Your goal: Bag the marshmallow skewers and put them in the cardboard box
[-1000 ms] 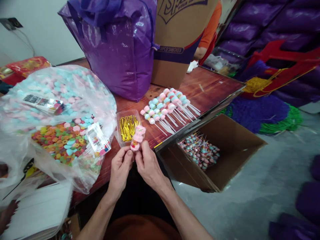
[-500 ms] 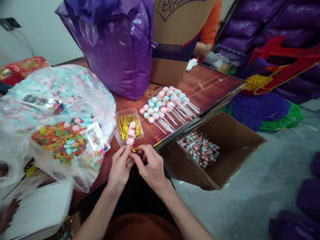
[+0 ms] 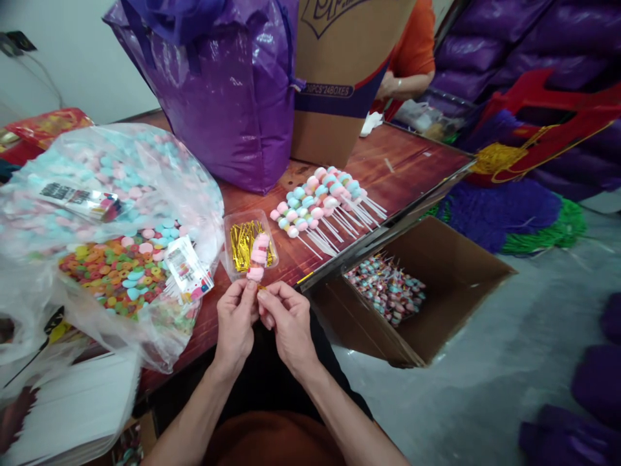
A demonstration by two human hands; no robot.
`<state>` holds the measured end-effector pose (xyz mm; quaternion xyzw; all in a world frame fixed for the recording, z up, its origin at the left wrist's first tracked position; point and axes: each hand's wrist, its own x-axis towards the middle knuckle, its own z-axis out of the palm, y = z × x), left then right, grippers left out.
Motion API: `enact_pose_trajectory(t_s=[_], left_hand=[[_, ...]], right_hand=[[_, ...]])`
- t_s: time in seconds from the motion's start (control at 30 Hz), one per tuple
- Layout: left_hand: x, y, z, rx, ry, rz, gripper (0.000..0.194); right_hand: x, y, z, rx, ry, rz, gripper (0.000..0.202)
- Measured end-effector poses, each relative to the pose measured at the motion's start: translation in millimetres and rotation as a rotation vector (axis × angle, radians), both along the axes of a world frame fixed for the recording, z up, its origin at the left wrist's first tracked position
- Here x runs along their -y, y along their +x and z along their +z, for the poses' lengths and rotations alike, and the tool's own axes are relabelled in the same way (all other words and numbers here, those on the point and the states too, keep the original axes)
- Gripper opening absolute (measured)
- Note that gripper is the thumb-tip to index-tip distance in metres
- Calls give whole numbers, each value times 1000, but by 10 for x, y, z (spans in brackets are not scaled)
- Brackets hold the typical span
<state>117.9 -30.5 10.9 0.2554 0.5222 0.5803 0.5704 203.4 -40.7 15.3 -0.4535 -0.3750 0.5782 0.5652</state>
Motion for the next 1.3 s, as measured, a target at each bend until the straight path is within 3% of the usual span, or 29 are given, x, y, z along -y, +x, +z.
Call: enact_pose_trajectory(t_s=[0.13,0.23,0.33,0.47,0.7,0.87,0.97,1.07,1.2,1.3], left_hand=[[-50,-35,122,248,-106,-70,39],[-52,-60,163,298,-110,-102,39],[-20,-64,177,335,-140,-138,38],[14,-73,218,435,-209,-162,39],[30,-22,267,495,-199,-140,37],[-22,114,200,460,-135,-87,37],[-54,114,226,452,-67,-167,40],[1,61,294,251,66,-221,47],[164,75,333,-159,170,-305,50],[218,154,328,-130,83,-344,50]], right_hand=[[5,184,31,496,386,-101,7],[-70,318,43,893,716,-80,28],[-146,381,9,1018,904,-26,36],[-174,396,-60,1003,988,-36,36],[-193,308,-15,1033,969,-117,21],[-123,141,50,887,573,-242,22],[-55,166,122,611,325,-176,20],[-1,302,238,426,178,-82,20],[81,461,391,484,187,-145,19],[163,497,435,599,302,-227,14]])
